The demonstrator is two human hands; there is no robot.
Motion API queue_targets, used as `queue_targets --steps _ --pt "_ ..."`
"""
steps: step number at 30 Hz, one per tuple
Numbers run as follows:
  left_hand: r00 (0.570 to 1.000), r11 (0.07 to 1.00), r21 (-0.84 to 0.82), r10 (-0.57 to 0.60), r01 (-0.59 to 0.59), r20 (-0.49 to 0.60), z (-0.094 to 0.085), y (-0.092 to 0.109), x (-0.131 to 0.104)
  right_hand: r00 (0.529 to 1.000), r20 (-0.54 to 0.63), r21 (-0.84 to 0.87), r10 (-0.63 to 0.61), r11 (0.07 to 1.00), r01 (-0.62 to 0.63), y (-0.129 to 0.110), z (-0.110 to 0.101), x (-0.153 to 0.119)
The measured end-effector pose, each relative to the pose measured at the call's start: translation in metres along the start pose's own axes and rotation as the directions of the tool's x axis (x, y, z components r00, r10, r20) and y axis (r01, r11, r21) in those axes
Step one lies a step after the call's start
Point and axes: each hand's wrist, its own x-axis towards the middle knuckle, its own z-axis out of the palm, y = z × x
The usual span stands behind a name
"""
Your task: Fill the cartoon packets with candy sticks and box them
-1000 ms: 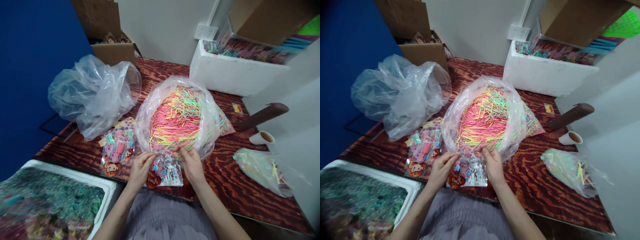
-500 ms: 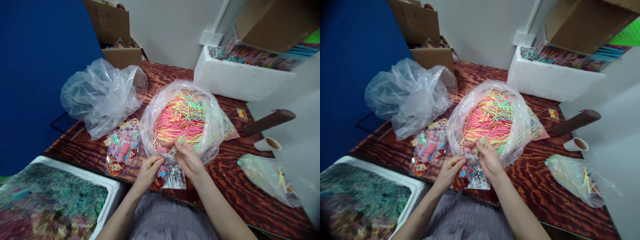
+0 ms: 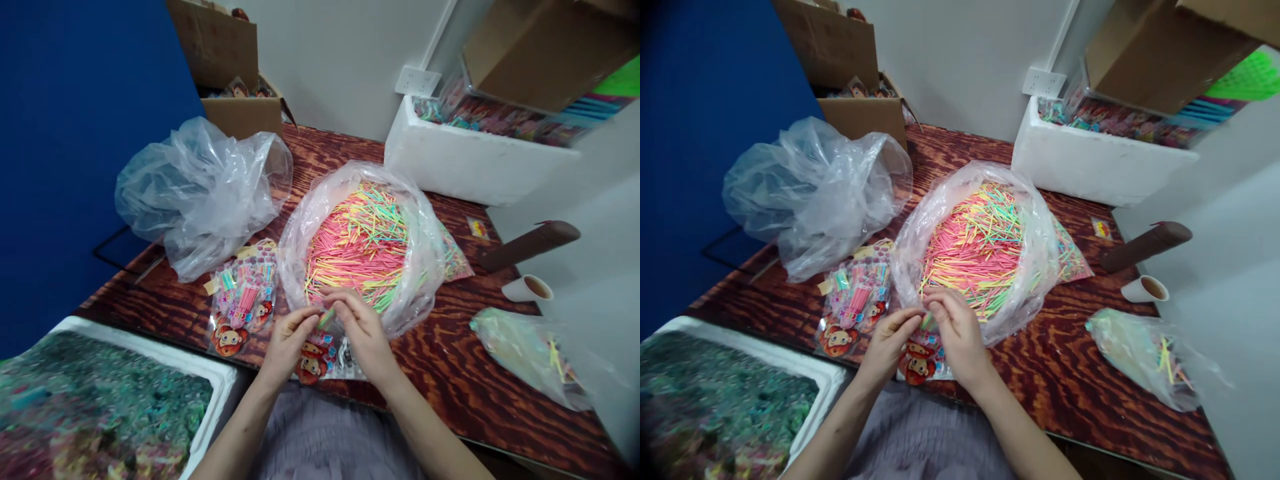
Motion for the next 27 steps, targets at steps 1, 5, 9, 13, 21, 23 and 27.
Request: queue_targets --steps 1,5,9,13,21,23,27 --pt "1.0 1.0 -0.019 -0.01 0.01 -0.004 -0.002 0.0 0.0 0.999 0.03 -0.056 -0.026 0.998 0.027 -0.001 0.004 -0.001" --pt "0.998 0.993 -0.1 -0.061 0.058 -0.029 -0.014 -0.003 -0.001 0.985 0.151 -0.201 -0.078 0.974 0.108 -0.007 0.012 -0.008" --pt "0.989 0.986 -0.133 -0.112 0.099 -0.096 -0.028 -0.008 0.001 0.993 0.109 -0.126 -0.035 0.991 0.049 0.006 -0.004 -0.006" --pt "0.979 0.985 -0.145 -0.119 0.095 -0.166 -0.035 -0.012 0.007 0.994 -0.11 -0.549 -0.02 0.835 -0.044 0.055 -0.032 0.014" --pt "0.996 0.998 -0.066 -0.029 0.023 -0.083 -0.024 -0.008 0.01 0.989 -0.071 -0.762 -0.126 0.647 0.027 0.095 -0.041 0.04" --pt "0.998 1.0 -0.011 0.001 -0.002 -0.066 -0.024 -0.006 0.008 0.972 -0.182 -0.573 -0.149 0.82 0.018 0.077 -0.04 0.039" --pt "0.999 0.999 0.034 0.015 -0.014 -0.045 -0.021 -0.002 0.007 0.933 -0.347 -0.017 -0.091 0.996 0.091 0.024 -0.03 0.029"
